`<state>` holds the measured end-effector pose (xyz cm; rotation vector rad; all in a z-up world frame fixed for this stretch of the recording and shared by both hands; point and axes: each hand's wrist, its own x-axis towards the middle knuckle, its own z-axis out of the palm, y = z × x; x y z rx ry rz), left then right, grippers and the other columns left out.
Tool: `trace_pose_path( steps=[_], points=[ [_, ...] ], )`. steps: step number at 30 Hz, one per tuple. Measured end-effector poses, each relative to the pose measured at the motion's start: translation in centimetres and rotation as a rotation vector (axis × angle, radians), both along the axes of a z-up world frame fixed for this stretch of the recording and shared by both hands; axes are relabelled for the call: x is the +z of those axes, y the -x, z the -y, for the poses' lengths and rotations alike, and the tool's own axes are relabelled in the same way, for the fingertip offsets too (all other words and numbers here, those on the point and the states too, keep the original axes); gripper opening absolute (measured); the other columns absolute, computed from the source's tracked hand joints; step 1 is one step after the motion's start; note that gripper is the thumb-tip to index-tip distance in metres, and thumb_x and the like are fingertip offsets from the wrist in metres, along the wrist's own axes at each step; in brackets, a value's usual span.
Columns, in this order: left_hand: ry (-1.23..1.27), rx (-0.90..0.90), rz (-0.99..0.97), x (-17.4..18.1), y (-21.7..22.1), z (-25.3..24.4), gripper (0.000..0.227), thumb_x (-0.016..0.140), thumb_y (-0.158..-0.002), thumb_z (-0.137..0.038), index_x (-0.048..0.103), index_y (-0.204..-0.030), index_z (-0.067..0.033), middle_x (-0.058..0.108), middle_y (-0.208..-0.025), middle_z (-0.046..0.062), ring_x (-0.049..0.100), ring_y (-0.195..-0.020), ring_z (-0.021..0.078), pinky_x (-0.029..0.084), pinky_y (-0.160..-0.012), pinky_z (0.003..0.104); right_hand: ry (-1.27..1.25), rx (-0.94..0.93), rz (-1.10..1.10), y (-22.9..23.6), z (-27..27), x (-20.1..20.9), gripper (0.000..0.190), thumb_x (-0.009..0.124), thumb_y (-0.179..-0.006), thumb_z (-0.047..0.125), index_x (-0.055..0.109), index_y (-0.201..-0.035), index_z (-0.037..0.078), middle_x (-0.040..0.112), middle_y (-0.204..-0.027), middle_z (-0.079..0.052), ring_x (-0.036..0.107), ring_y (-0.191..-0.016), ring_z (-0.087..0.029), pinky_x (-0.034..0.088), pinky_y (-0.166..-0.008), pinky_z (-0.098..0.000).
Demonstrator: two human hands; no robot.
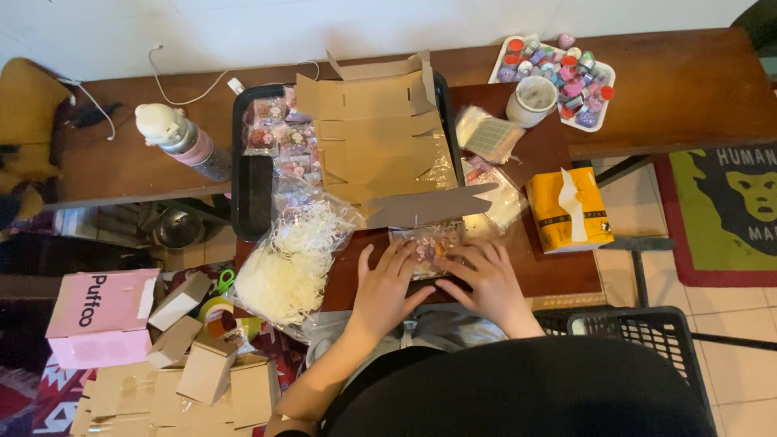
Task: Assemble small cardboard boxes and pack them with shredded paper and packaged goods.
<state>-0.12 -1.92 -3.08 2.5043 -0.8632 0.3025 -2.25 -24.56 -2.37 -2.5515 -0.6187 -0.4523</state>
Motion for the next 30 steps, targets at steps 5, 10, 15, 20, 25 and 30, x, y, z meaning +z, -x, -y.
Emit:
trace_pose_path(
  steps=[5,10,15,20,25,30],
  points=[
    [-0.029,-0.032,0.001,-0.8,-0.4,-0.3,0.056,0.075,-0.088,-0.044,0.066,-0.121,0.0003,0.062,-0.135,0.015,0.052,-0.134,0.0301,0.024,-0.116,0.058,0.09,-0.036,0.082,-0.5,-0.8,0.4,0.032,0.076,-0.085,0.038,0.077,-0.108,0.016,0.068,-0.121,-0.007,0.053,-0.13,-0.033,0.035,-0.11,-0.0546],
    [-0.011,-0.032,-0.006,-0.9,-0.6,-0.4,0.044,0.073,-0.092,-0.04,0.067,-0.12,-0.0063,0.064,-0.132,0.01,0.056,-0.131,0.0261,0.025,-0.117,0.056,0.079,-0.043,0.02,-0.9,-0.6,-0.6,0.024,0.074,-0.088,0.036,0.077,-0.102,0.017,0.068,-0.126,-0.004,0.052,-0.137,-0.032,0.031,-0.114,-0.0546],
    [0.083,-0.139,0.16,-3.4,0.2,-1.0,0.028,0.07,-0.097,-0.031,0.073,-0.121,-0.0167,0.071,-0.122,-0.002,0.058,-0.125,0.0181,0.027,-0.118,0.05,0.068,-0.01,0.001,-0.8,-0.7,-0.6,0.041,0.071,-0.093,0.034,0.07,-0.128,0.014,0.067,-0.133,-0.005,0.054,-0.136,-0.023,0.028,-0.117,-0.0551],
    [0.002,-0.097,0.047,-3.0,0.3,-0.6,0.036,0.074,-0.089,-0.039,0.072,-0.109,-0.009,0.072,-0.109,0.007,0.058,-0.122,0.0241,0.028,-0.113,0.056,0.175,-0.007,-0.007,-1.2,-1.0,-0.4,0.041,0.067,-0.092,0.027,0.066,-0.132,0.017,0.066,-0.134,-0.005,0.053,-0.136,-0.023,0.026,-0.118,-0.0591],
    [-0.034,-0.143,0.043,-3.0,-0.1,-1.0,0.038,0.075,-0.092,-0.041,0.071,-0.112,-0.0093,0.069,-0.114,0.006,0.058,-0.124,0.0252,0.028,-0.117,0.056,0.178,0.077,-0.05,-1.5,-1.4,0.7,0.048,0.065,-0.088,0.016,0.064,-0.136,0.011,0.065,-0.138,-0.009,0.052,-0.138,-0.027,0.028,-0.118,-0.0594],
    [0.048,0.004,0.163,-1.0,-0.4,-1.3,0.053,0.074,-0.093,-0.043,0.066,-0.13,-0.0068,0.06,-0.134,0.008,0.052,-0.132,0.027,0.026,-0.115,0.056,0.026,0.088,0.08,-0.4,-0.7,-0.4,0.021,0.075,-0.09,0.021,0.072,-0.11,0.014,0.071,-0.127,-0.004,0.064,-0.119,-0.023,0.04,-0.107,-0.0459]
  ],
)
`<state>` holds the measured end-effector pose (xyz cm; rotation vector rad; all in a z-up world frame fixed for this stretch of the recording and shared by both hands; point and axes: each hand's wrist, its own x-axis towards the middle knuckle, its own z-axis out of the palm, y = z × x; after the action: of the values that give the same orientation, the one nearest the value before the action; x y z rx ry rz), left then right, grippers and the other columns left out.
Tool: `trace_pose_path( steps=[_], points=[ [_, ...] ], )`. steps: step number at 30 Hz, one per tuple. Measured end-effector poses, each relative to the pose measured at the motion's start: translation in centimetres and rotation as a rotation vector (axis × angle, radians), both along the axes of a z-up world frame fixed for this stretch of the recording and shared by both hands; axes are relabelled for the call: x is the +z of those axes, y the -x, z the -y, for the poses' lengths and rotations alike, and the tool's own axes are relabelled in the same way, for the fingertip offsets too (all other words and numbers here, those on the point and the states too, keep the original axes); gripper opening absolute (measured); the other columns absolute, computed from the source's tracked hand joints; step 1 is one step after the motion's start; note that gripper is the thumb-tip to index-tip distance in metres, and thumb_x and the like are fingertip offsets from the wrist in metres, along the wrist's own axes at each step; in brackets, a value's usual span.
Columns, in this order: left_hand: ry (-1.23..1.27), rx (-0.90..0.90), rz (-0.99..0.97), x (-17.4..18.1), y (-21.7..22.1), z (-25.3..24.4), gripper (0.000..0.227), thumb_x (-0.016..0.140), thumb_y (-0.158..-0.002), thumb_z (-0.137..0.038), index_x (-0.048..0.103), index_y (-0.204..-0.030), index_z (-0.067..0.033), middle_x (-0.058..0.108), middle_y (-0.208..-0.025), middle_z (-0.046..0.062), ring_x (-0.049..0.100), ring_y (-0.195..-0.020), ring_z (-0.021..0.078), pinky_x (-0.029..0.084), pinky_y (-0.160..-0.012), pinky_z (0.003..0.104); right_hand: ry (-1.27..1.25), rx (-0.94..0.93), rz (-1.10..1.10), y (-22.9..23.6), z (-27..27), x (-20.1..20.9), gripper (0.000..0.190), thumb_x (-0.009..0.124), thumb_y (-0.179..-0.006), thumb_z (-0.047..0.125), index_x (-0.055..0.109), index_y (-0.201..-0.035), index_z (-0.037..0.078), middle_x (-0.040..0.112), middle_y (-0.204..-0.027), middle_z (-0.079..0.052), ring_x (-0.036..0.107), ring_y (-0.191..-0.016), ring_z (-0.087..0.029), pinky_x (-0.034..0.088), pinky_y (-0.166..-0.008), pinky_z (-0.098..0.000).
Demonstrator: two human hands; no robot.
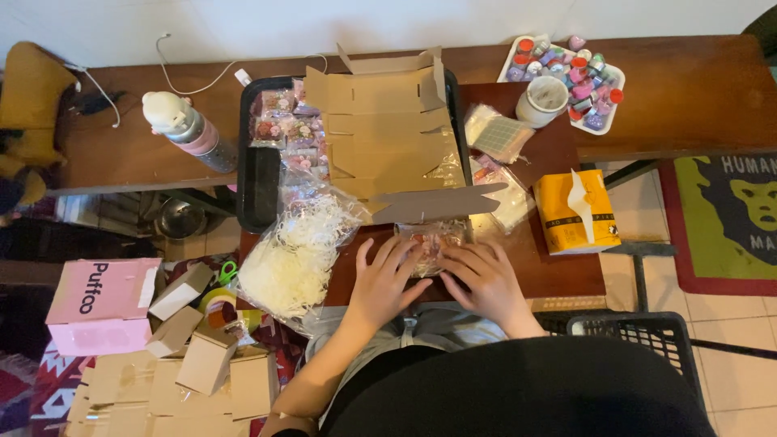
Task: Assemble small cardboard boxes and pack them with shredded paper and packaged goods.
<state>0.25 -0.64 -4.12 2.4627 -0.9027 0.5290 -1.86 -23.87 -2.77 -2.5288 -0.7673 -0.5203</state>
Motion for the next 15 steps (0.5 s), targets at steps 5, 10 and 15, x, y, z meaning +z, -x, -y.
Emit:
trace_pose_path(
  steps=[5,10,15],
  points=[
    [-0.037,-0.002,-0.114,-1.0,-0.4,-0.3,0.047,0.074,-0.09,-0.044,0.069,-0.123,-0.0109,0.063,-0.133,0.006,0.048,-0.138,0.0268,0.023,-0.116,0.06,0.051,-0.066,0.043,0.5,-0.6,-0.4,0.028,0.078,-0.087,0.029,0.075,-0.108,0.01,0.071,-0.118,-0.005,0.066,-0.112,-0.024,0.041,-0.106,-0.0453],
    [-0.012,-0.017,-0.198,-0.2,-0.5,-0.6,0.048,0.074,-0.089,-0.045,0.07,-0.122,-0.0102,0.064,-0.134,0.006,0.046,-0.14,0.0268,0.021,-0.117,0.061,0.076,-0.099,0.084,-0.1,-0.7,-0.4,0.026,0.078,-0.086,0.03,0.077,-0.105,0.012,0.073,-0.115,-0.004,0.067,-0.11,-0.023,0.04,-0.107,-0.0455],
    [0.057,-0.183,-0.282,3.9,-0.4,-3.6,0.06,0.072,-0.087,-0.047,0.069,-0.13,-0.005,0.061,-0.144,0.015,0.052,-0.131,0.0338,0.031,-0.112,0.057,-0.031,0.109,0.009,-2.4,-1.5,3.1,0.016,0.078,-0.089,0.031,0.079,-0.096,0.017,0.077,-0.102,0.001,0.069,-0.105,-0.018,0.045,-0.103,-0.0419]
  ],
)
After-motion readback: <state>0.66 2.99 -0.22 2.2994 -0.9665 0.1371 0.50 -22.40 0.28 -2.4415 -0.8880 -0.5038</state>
